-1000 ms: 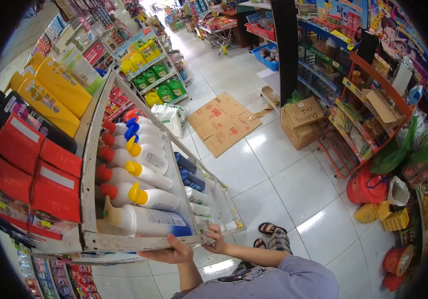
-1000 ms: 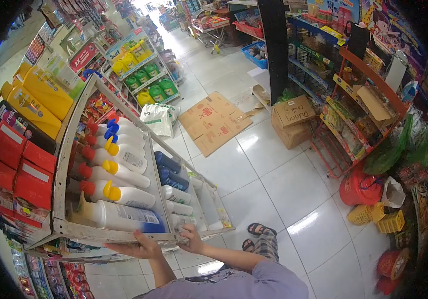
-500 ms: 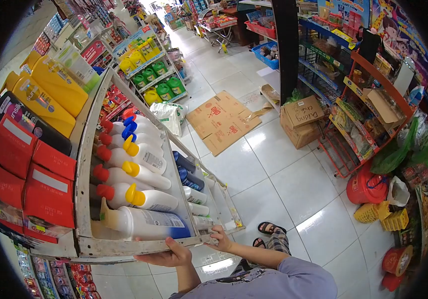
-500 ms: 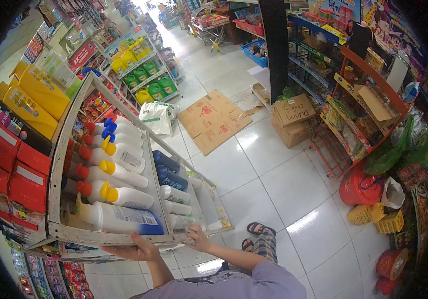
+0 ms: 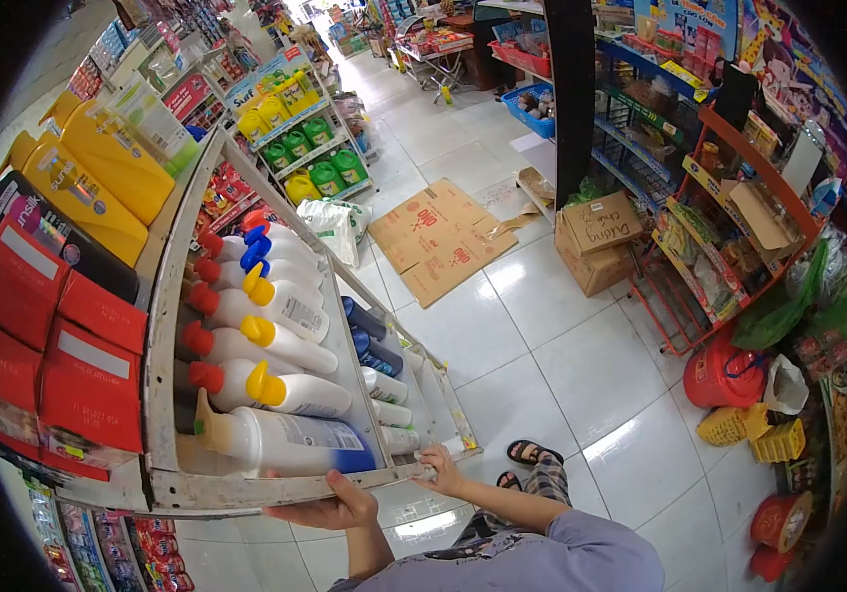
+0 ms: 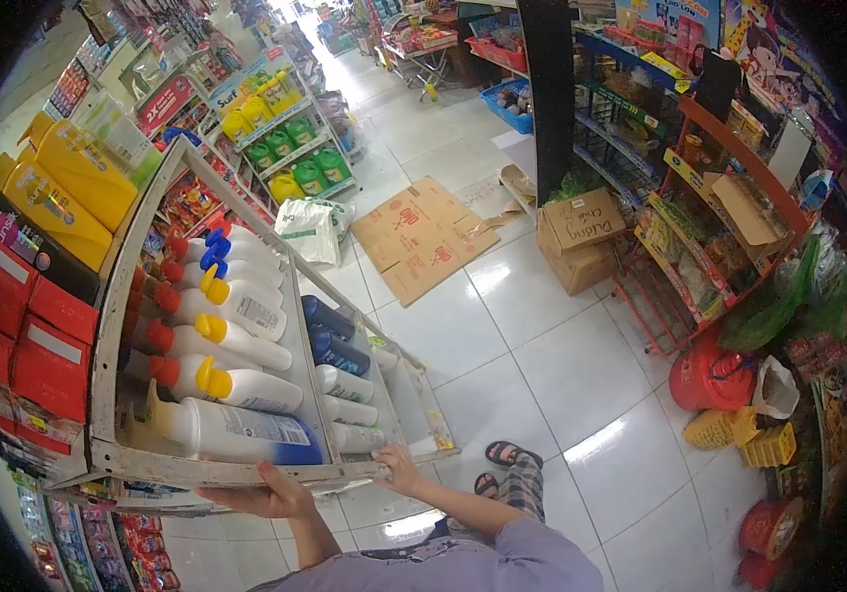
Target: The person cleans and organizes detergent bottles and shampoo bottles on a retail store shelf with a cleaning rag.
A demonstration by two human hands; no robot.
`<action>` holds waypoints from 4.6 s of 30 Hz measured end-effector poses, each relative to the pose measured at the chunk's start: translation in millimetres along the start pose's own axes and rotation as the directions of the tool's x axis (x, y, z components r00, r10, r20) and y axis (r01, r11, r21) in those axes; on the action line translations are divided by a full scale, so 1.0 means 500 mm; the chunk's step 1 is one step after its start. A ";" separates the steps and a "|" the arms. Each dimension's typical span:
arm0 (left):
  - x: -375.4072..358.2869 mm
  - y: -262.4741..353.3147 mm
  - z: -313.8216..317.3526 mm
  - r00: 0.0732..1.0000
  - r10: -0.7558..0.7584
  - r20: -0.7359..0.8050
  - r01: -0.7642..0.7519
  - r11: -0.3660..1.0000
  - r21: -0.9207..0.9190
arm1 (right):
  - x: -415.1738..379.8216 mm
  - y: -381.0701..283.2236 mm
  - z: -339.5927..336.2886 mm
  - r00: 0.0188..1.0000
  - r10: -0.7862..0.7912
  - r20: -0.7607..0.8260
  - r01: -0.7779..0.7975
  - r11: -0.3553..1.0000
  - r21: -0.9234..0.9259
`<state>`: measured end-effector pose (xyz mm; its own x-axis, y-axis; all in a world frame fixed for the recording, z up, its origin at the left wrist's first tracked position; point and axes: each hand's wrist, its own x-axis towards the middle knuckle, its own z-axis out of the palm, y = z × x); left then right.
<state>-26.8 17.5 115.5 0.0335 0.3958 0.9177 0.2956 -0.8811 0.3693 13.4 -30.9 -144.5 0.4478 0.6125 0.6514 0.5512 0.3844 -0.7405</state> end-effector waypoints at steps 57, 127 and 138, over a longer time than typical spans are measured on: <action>-0.021 0.000 -0.013 0.994 0.068 0.085 -0.049 0.976 -0.213 | -0.030 -0.003 0.028 0.925 0.379 -0.035 -0.380 0.919 -0.100; -0.042 0.010 0.019 0.981 -0.032 -0.193 0.038 0.999 0.027 | 0.211 -0.134 -0.078 0.642 0.353 0.681 -0.682 0.668 0.297; -0.053 0.003 0.022 0.971 -0.044 -0.236 0.069 0.993 0.100 | 0.236 -0.150 -0.072 0.619 0.342 0.706 -0.727 0.590 0.351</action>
<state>-16.9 8.5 90.4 -0.2062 0.3619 0.9091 0.3908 -0.8213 0.4156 50.2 -12.3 -6.1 -0.0312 0.9990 0.0329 -0.2477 0.0242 -0.9685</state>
